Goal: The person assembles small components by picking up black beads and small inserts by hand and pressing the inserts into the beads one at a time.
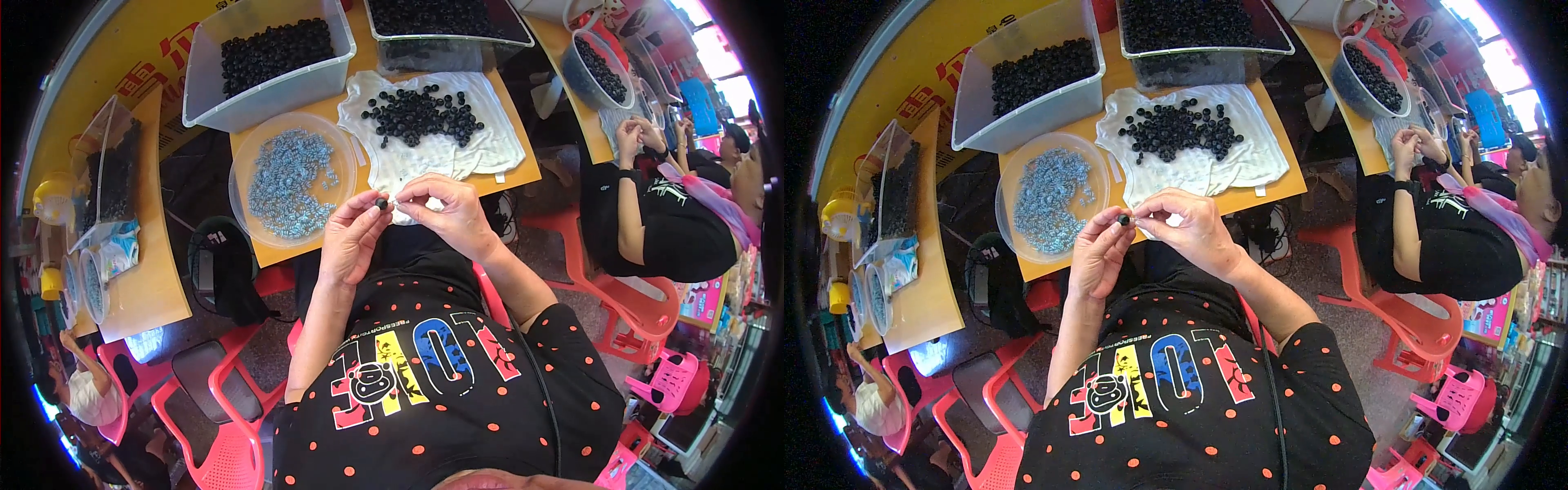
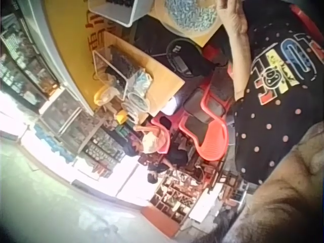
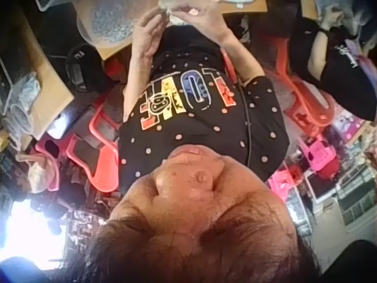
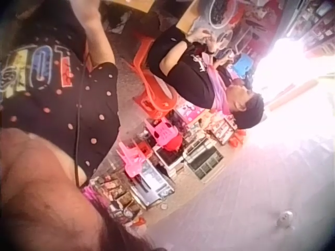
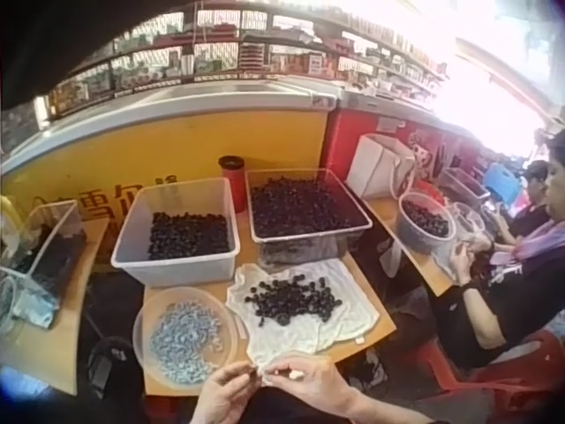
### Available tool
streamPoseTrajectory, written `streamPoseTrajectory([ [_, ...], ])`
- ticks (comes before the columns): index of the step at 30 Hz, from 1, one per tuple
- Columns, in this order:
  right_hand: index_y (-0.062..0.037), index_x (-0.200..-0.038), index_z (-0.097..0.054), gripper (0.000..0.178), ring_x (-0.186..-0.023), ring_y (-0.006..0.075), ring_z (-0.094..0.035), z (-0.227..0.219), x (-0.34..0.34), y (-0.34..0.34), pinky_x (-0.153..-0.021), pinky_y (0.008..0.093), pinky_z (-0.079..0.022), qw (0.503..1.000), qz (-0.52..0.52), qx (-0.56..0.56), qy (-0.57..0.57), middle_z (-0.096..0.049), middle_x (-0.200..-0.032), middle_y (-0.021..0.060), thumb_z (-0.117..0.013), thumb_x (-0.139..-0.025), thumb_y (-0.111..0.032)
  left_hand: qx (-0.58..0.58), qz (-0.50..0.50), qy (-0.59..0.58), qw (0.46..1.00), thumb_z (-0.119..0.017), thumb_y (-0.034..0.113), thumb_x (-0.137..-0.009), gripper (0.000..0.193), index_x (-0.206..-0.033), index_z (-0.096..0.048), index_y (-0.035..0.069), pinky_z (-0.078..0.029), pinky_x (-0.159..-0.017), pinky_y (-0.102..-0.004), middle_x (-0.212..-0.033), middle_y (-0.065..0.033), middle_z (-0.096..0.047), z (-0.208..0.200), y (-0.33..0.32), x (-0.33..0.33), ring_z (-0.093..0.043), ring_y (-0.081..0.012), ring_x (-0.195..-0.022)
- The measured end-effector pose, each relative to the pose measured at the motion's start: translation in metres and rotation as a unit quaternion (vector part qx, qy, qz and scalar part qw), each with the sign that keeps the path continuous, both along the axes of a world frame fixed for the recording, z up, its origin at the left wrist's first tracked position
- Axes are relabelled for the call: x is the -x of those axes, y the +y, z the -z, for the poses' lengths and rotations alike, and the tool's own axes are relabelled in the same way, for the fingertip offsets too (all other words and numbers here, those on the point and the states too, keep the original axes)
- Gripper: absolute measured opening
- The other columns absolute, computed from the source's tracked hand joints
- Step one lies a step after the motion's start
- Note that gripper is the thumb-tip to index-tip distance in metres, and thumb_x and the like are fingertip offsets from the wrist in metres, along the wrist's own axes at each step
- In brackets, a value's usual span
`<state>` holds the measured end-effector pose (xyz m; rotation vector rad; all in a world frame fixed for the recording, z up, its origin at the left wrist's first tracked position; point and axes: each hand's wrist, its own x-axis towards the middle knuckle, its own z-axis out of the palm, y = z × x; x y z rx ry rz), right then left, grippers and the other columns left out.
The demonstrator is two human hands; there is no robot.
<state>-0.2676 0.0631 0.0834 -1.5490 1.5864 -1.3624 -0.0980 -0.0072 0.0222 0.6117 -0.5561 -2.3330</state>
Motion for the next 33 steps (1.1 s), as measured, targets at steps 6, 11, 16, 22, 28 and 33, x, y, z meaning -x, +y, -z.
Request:
streamPoseTrajectory([
  [6, -0.0013, -0.090, -0.068, 0.012, -0.078, 0.0160, -0.065, 0.003, -0.001, -0.001, -0.068, 0.0255, -0.052, 0.999, 0.010, 0.013, 0.028, -0.067, -0.086, 0.0088, -0.068, -0.078, -0.001, -0.010, 0.006, 0.012, 1.000, -0.060, 0.000, -0.087, 0.020, -0.107, -0.063, 0.001, -0.054, -0.082, -0.0291, -0.102, -0.0116, -0.066, 0.000, 0.001, -0.002, -0.064, -0.0189, -0.092],
  [11, -0.0012, -0.089, -0.068, 0.012, -0.078, 0.0188, -0.066, 0.004, -0.005, -0.003, -0.068, 0.0272, -0.053, 0.999, 0.006, 0.024, 0.032, -0.066, -0.086, 0.0098, -0.068, -0.077, 0.000, -0.028, 0.010, -0.003, 1.000, -0.062, 0.000, -0.086, 0.021, -0.107, -0.063, 0.000, -0.054, -0.079, -0.0281, -0.097, -0.0088, -0.066, 0.005, 0.003, 0.001, -0.064, -0.0172, -0.088],
  [16, -0.0013, -0.088, -0.067, 0.013, -0.078, 0.0219, -0.066, 0.010, -0.006, 0.000, -0.067, 0.0289, -0.053, 0.998, 0.007, 0.030, 0.056, -0.065, -0.086, 0.0108, -0.069, -0.075, 0.001, 0.006, 0.002, -0.032, 0.999, -0.063, -0.001, -0.085, 0.022, -0.107, -0.063, 0.001, -0.054, -0.078, -0.0278, -0.097, -0.0087, -0.066, 0.006, 0.007, 0.003, -0.064, -0.0166, -0.088],
  [22, -0.0026, -0.095, -0.067, 0.023, -0.084, 0.0255, -0.062, 0.030, -0.015, 0.005, -0.072, 0.0328, -0.051, 0.982, 0.000, 0.097, 0.161, -0.061, -0.091, 0.0112, -0.071, -0.073, -0.003, -0.079, -0.029, -0.061, 0.995, -0.062, -0.001, -0.085, 0.022, -0.108, -0.062, 0.000, -0.053, -0.079, -0.0285, -0.098, -0.0099, -0.066, 0.011, 0.010, 0.008, -0.064, -0.0166, -0.087],
  [28, -0.0065, -0.104, -0.068, 0.021, -0.088, 0.0230, -0.062, 0.046, 0.030, -0.012, -0.076, 0.0309, -0.049, 0.995, 0.070, -0.068, -0.021, -0.064, -0.090, 0.0106, -0.065, -0.083, -0.010, -0.150, 0.007, 0.024, 0.988, -0.062, 0.003, -0.087, 0.023, -0.110, -0.061, 0.003, -0.055, -0.076, -0.0283, -0.100, -0.0116, -0.066, 0.028, 0.013, 0.007, -0.064, -0.0170, -0.085],
  [33, -0.0046, -0.090, -0.069, 0.014, -0.085, 0.0249, -0.060, 0.091, 0.086, -0.045, -0.075, 0.0331, -0.048, 0.938, 0.147, 0.037, 0.312, -0.062, -0.086, 0.0083, -0.069, -0.076, -0.007, -0.149, 0.038, -0.002, 0.988, -0.063, 0.004, -0.087, 0.022, -0.109, -0.062, 0.003, -0.055, -0.076, -0.0281, -0.102, -0.0112, -0.066, 0.025, 0.014, 0.010, -0.064, -0.0162, -0.085],
])
